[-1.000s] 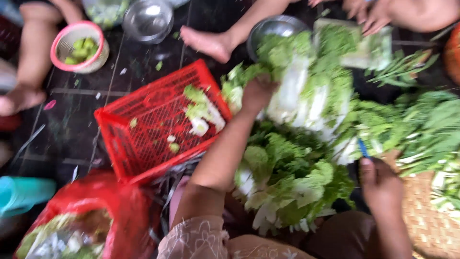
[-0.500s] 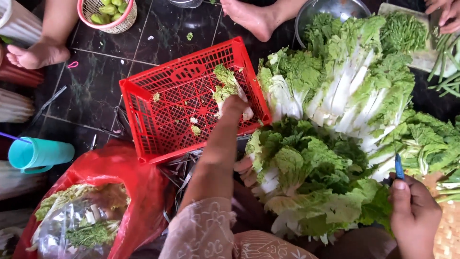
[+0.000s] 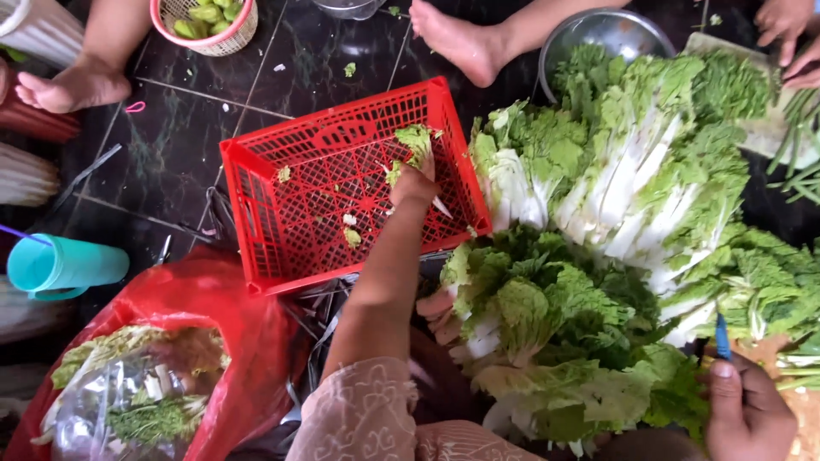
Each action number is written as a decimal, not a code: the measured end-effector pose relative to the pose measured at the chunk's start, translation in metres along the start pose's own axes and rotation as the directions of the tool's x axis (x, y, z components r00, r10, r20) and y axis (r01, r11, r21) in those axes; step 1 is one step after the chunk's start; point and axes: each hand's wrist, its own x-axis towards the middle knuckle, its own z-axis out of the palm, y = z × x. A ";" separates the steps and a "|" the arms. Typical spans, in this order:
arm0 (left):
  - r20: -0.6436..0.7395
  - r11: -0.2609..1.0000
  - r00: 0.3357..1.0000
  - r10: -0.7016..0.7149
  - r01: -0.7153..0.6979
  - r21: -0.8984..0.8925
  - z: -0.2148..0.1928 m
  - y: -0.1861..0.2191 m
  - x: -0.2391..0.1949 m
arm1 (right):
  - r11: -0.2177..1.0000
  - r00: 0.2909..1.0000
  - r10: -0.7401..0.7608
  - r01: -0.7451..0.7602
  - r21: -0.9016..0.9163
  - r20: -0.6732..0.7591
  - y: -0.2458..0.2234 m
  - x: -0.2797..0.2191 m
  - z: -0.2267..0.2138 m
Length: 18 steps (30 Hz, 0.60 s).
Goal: The person cuts the base of napa cabbage heads using a knife and places them in a red crate. They then pick up a cabbage head, remove outer leaves, and tie the bundle with a plastic strip.
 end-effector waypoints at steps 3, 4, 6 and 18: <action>-0.119 0.991 0.992 -0.035 0.018 -0.136 -0.018 -0.032 -0.009 | 0.999 0.999 -0.028 0.029 -0.036 0.023 0.006 0.001 0.001; -0.116 0.990 0.992 -0.040 0.023 -0.136 -0.017 -0.039 -0.015 | 0.999 0.999 -0.026 0.027 -0.037 0.028 0.006 -0.002 0.000; -0.009 0.998 0.998 -0.057 0.057 0.004 -0.026 -0.049 -0.022 | 0.997 0.998 -0.016 0.020 -0.070 0.055 0.006 -0.001 0.005; 0.000 0.904 0.981 -0.194 0.179 0.389 -0.015 0.016 -0.040 | 0.990 0.986 0.141 -0.140 -0.019 0.094 -0.024 0.000 0.013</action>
